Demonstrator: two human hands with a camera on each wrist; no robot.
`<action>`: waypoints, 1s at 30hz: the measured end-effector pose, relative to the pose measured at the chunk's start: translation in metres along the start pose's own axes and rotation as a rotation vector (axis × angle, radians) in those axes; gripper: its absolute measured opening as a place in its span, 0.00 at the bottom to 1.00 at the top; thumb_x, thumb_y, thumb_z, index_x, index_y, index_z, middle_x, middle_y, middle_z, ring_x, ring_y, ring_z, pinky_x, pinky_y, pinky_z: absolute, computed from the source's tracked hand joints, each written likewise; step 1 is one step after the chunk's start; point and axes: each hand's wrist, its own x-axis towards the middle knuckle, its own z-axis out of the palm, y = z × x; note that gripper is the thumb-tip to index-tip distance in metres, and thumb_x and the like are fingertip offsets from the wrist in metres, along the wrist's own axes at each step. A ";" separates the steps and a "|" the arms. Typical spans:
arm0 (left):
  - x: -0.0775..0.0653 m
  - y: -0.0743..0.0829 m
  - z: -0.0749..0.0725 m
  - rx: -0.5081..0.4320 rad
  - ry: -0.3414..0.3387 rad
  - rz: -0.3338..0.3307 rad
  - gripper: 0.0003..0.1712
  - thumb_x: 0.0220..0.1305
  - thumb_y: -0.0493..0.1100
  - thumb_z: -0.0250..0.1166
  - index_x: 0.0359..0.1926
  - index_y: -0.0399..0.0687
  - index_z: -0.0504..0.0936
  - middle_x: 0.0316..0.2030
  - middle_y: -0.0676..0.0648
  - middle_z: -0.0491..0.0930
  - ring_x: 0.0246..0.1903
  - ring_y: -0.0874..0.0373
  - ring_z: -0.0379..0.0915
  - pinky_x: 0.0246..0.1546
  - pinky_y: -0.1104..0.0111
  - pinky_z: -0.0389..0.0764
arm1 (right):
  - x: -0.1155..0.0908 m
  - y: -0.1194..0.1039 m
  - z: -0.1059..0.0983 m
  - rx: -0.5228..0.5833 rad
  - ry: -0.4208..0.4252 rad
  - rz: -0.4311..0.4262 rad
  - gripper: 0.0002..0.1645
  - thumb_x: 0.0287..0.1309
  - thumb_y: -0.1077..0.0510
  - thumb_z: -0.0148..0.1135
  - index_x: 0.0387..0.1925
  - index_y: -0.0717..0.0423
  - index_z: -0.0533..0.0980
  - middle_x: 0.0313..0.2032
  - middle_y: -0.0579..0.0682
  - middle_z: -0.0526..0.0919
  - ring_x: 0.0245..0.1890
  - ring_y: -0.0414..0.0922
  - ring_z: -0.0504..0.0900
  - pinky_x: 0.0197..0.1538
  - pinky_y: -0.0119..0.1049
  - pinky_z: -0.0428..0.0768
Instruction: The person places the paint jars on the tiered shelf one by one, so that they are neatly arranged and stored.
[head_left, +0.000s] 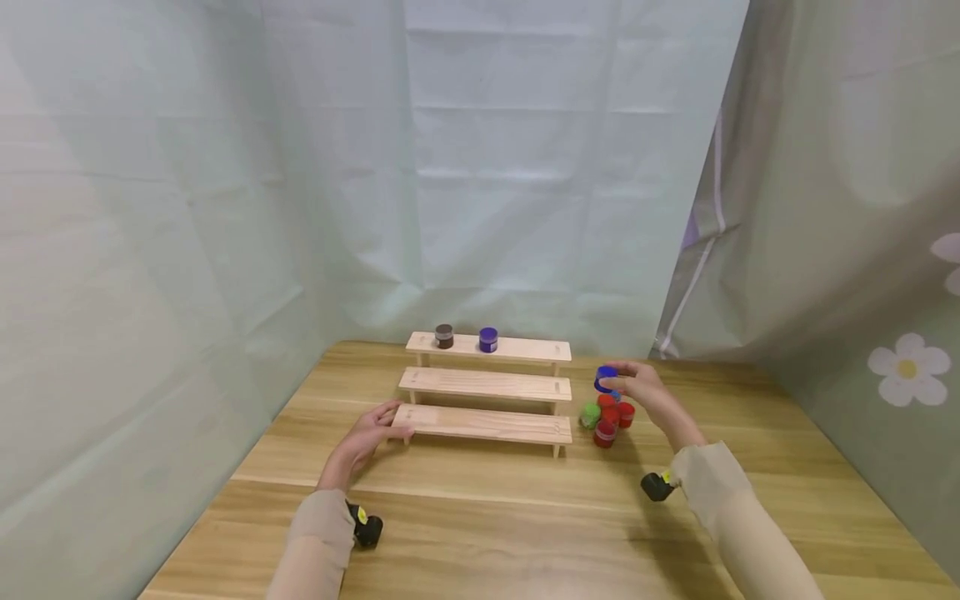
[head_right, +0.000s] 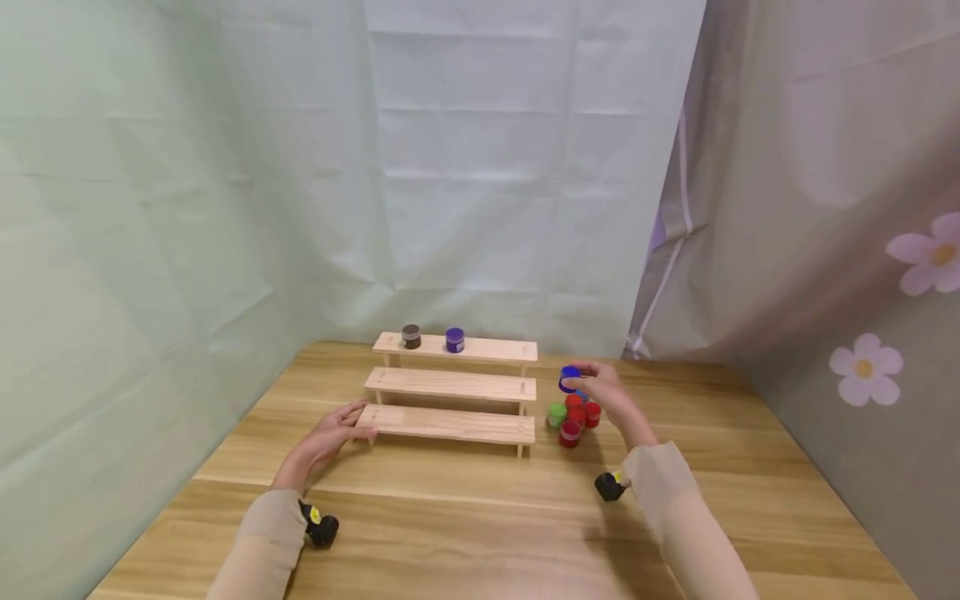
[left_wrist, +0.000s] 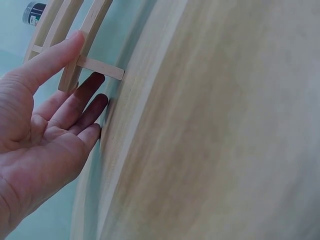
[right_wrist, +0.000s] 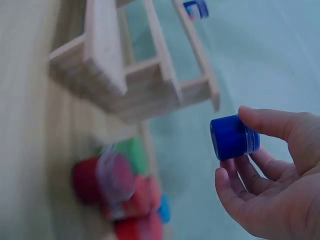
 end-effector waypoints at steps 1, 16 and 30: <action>0.000 0.000 0.000 0.000 -0.002 0.000 0.47 0.61 0.39 0.67 0.75 0.41 0.52 0.72 0.26 0.53 0.73 0.32 0.48 0.73 0.38 0.41 | 0.002 -0.005 0.002 0.004 0.000 -0.006 0.35 0.65 0.54 0.59 0.68 0.65 0.63 0.63 0.67 0.71 0.58 0.58 0.76 0.68 0.54 0.70; 0.000 0.001 -0.002 0.029 -0.005 -0.006 0.47 0.61 0.40 0.67 0.75 0.43 0.53 0.73 0.25 0.47 0.74 0.31 0.40 0.72 0.36 0.41 | 0.027 -0.060 0.043 0.074 0.012 -0.065 0.33 0.64 0.58 0.60 0.68 0.61 0.65 0.66 0.64 0.70 0.65 0.60 0.71 0.70 0.52 0.68; 0.001 -0.003 0.002 0.023 0.021 0.011 0.47 0.60 0.39 0.68 0.75 0.41 0.53 0.71 0.26 0.56 0.71 0.33 0.53 0.73 0.41 0.46 | 0.068 -0.063 0.071 0.099 0.034 -0.083 0.32 0.59 0.60 0.66 0.65 0.60 0.70 0.63 0.64 0.74 0.63 0.58 0.74 0.60 0.45 0.79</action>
